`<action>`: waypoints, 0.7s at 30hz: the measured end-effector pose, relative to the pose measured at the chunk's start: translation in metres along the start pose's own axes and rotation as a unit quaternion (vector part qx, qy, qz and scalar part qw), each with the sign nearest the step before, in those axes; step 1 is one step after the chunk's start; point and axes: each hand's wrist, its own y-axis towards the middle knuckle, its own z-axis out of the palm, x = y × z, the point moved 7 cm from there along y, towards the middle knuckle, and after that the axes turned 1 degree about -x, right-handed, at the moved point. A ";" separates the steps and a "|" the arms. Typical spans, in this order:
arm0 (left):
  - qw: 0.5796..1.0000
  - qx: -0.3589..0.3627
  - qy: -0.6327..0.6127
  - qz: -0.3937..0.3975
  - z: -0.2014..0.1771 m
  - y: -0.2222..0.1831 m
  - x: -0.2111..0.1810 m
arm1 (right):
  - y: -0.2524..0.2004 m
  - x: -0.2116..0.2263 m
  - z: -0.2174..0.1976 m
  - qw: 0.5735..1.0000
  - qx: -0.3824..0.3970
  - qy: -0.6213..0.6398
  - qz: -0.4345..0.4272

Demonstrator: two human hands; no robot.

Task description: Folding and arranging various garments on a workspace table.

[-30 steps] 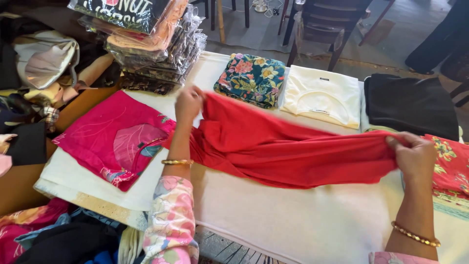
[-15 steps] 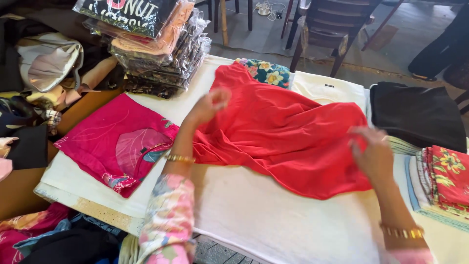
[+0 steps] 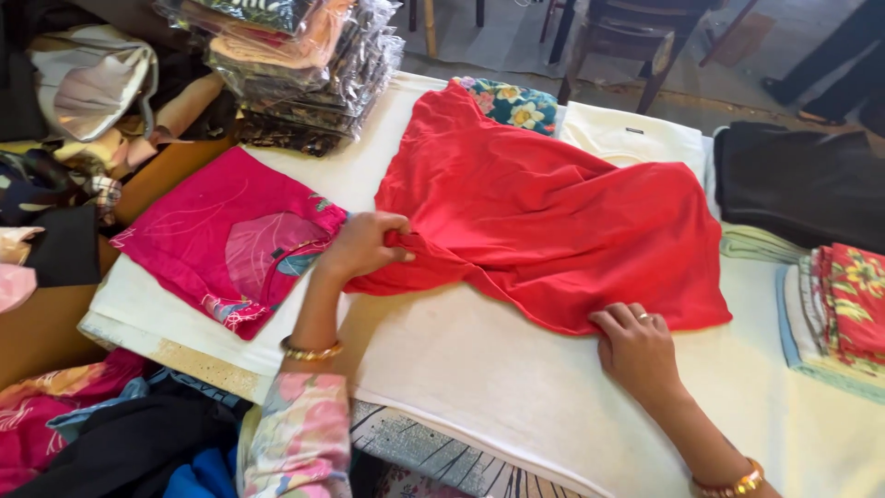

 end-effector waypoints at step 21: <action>0.884 0.294 -0.250 0.263 0.011 -0.141 -0.094 | -0.069 -0.202 -0.032 0.920 0.230 0.159 0.274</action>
